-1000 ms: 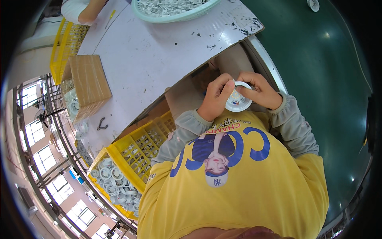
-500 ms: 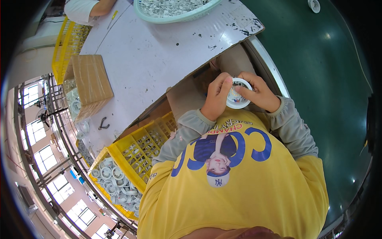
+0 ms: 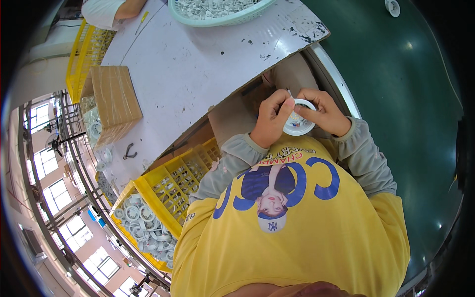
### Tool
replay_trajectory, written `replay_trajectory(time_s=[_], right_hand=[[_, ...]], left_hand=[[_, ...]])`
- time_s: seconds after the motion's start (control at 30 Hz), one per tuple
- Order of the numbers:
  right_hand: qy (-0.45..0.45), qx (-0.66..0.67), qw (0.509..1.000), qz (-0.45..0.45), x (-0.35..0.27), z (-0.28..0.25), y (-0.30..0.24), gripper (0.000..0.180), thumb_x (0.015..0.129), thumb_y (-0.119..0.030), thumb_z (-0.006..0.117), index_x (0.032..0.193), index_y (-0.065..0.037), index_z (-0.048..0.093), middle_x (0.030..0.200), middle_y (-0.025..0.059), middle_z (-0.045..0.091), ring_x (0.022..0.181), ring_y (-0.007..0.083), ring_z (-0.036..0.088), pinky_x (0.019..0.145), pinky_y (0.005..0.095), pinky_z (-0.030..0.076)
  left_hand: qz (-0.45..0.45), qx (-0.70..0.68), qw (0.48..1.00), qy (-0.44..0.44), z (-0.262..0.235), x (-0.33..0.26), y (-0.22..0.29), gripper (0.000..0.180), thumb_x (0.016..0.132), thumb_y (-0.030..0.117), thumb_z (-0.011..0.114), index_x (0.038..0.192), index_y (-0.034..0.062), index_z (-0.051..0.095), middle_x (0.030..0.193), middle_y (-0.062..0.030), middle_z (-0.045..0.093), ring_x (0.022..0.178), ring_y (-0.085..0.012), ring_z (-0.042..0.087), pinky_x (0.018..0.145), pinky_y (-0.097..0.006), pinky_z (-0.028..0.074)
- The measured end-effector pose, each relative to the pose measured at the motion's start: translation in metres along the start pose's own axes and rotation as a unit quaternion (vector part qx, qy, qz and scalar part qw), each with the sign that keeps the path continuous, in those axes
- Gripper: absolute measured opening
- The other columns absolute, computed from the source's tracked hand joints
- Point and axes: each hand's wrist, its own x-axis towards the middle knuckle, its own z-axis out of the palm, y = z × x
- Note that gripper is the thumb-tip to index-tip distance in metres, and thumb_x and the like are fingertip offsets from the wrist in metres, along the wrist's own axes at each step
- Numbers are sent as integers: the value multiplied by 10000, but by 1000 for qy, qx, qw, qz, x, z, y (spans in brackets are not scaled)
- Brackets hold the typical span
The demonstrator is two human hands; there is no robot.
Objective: The person assembles LED light fixtures by taking plastic clips from a bowl and inserting them into the light housings by hand, then placing the assembled light fixtures onto the conveyor belt.
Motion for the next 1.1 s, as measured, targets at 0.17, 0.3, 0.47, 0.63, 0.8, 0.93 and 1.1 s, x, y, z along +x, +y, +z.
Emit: replay_trajectory(time_s=[0.17,0.3,0.47,0.63,0.8,0.93,1.1], right_hand=[[-9,11,1000,20,-2,-1,-1,104,821,-87,561,787,7,531,723,-4,495,684,30,437,590,199,367],[-7,9,1000,15,-4,1,-1,90,813,-71,560,791,12,532,713,7,490,674,37,438,574,207,363],[14,-84,995,-47,1,1,0,79,785,-45,575,785,24,537,691,36,471,641,64,435,542,226,351],[68,-172,979,-89,6,0,-11,85,778,-53,579,795,21,541,690,41,475,624,92,440,548,238,357],[37,-228,963,-141,4,-4,-22,115,792,-72,561,870,12,559,733,56,514,658,135,471,596,260,382],[113,-181,966,-144,3,-3,-35,253,809,-63,540,1051,9,547,887,83,575,816,162,531,727,263,419],[1,-125,983,-135,11,-5,-39,284,796,-34,538,1077,1,558,1062,103,590,1074,215,498,924,309,366]], left_hand=[[35,23,999,3,1,-1,0,194,879,147,471,742,10,458,642,0,396,605,-46,345,517,-216,299],[22,29,999,12,1,-5,-4,197,876,147,471,738,7,458,628,-8,396,596,-48,344,510,-221,300],[1,-7,1000,4,-1,-3,-3,202,888,189,477,792,12,485,689,7,445,635,-43,380,544,-210,335],[13,-47,998,44,5,-1,-4,246,895,262,489,882,16,499,767,12,491,701,-36,425,609,-189,368],[18,-43,996,77,-1,-3,-7,321,899,341,472,921,22,500,783,5,521,712,-31,452,616,-186,380],[4,-157,987,32,-10,-5,-21,427,891,442,405,946,28,499,789,-19,546,697,-70,515,606,-215,428],[-21,-164,986,6,-6,1,-14,599,839,563,392,1018,3,504,779,-51,568,680,-120,570,599,-246,471]])
